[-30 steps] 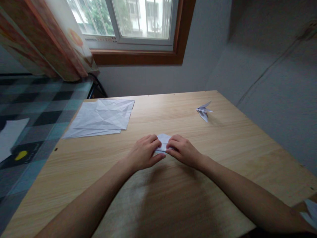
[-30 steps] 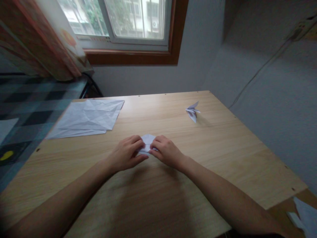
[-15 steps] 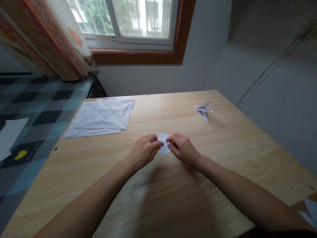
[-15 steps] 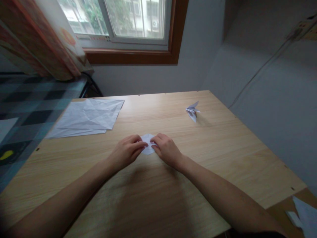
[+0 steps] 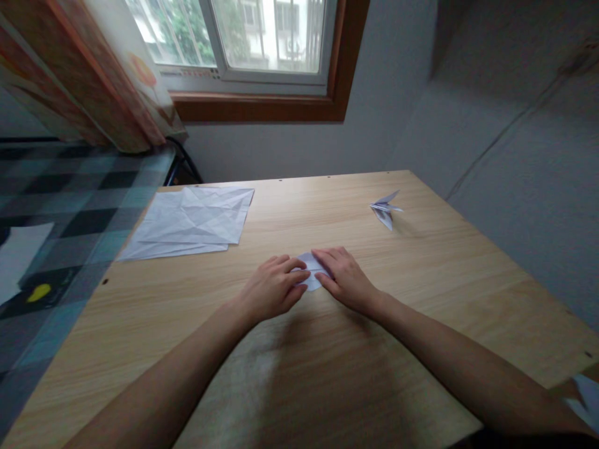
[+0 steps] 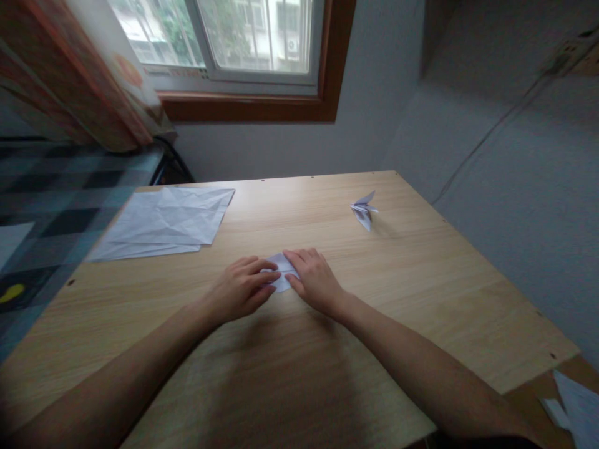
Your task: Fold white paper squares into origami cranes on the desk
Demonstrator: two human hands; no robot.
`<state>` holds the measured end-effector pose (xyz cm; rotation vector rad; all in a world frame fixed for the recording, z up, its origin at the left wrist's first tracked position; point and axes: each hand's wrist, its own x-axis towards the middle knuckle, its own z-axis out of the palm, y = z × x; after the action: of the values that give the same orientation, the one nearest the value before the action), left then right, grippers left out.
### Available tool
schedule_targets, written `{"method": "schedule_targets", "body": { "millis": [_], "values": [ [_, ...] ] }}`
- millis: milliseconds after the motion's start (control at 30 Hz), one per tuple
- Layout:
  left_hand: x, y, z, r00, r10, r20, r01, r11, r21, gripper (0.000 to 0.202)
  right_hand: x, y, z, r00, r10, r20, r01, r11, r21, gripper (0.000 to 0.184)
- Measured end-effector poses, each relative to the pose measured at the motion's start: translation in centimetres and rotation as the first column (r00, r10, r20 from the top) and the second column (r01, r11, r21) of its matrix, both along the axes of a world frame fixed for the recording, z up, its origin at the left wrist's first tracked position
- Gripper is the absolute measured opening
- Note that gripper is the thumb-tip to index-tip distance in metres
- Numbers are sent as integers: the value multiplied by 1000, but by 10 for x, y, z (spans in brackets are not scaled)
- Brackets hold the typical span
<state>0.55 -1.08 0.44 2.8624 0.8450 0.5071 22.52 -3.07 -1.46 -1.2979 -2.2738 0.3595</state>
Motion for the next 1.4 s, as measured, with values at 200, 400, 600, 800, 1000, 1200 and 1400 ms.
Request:
{"method": "schedule_targets", "body": {
  "millis": [200, 400, 600, 800, 1000, 1200, 1400],
  "values": [
    [1, -2, -2, 999, 34, -6, -33, 997, 69, 23, 1, 0, 0, 998, 12, -63, -10, 1000, 29, 28],
    [2, -2, 0, 999, 28, -38, -24, 994, 107, 21, -1, -3, -1, 1000, -3, -11, 4, 994, 105, 18],
    [0, 0, 0, 999, -1, -45, 4, 998, 57, 23, 0, -2, -2, 998, 0, -56, 6, 995, 102, 11],
    [-2, 1, 0, 999, -17, -32, 17, 999, 30, 36, 6, -1, 2, 997, 73, 19, -75, 991, 108, 43],
    [-2, 3, -3, 999, -34, -7, 34, 998, 47, 27, 17, 0, 11, 920, 262, 290, -345, 893, 288, 18],
    [-3, 3, -2, 999, -40, 0, 40, 998, 39, 27, 19, -2, 20, 856, 287, 431, -437, 847, 304, 15],
    [-4, 3, -1, 999, -54, 6, 54, 998, 15, 35, 22, -6, 26, 812, 277, 514, -463, 842, 277, 20]
  ]
}}
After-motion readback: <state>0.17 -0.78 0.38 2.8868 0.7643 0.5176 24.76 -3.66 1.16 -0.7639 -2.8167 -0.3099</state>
